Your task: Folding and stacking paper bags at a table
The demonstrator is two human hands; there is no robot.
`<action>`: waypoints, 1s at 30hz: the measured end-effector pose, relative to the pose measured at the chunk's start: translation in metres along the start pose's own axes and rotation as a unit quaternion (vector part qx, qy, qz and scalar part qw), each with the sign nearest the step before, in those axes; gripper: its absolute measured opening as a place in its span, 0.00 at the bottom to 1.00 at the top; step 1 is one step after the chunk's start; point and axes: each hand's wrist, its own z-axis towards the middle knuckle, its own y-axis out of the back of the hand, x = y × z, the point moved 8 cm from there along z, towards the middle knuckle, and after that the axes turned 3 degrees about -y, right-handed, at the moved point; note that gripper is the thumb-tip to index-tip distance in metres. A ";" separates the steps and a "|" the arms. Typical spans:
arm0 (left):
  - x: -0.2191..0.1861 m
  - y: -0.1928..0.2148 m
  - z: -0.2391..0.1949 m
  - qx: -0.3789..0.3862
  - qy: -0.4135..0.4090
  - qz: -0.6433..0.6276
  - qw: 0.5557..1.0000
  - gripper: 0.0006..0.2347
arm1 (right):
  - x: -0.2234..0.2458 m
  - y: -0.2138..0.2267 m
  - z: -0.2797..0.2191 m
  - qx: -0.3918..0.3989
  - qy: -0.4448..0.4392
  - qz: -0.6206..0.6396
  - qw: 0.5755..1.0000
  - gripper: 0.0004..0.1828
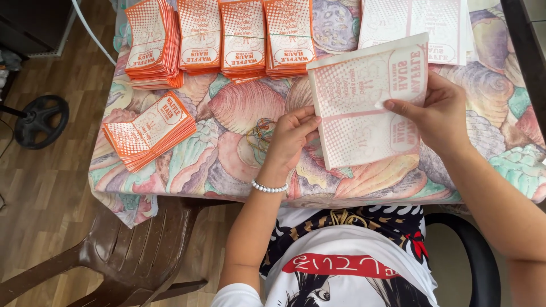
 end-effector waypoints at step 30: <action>-0.091 -0.055 -0.014 0.090 -0.245 0.280 0.924 0.10 | 0.007 -0.081 0.011 0.340 0.066 -0.115 0.931 0.55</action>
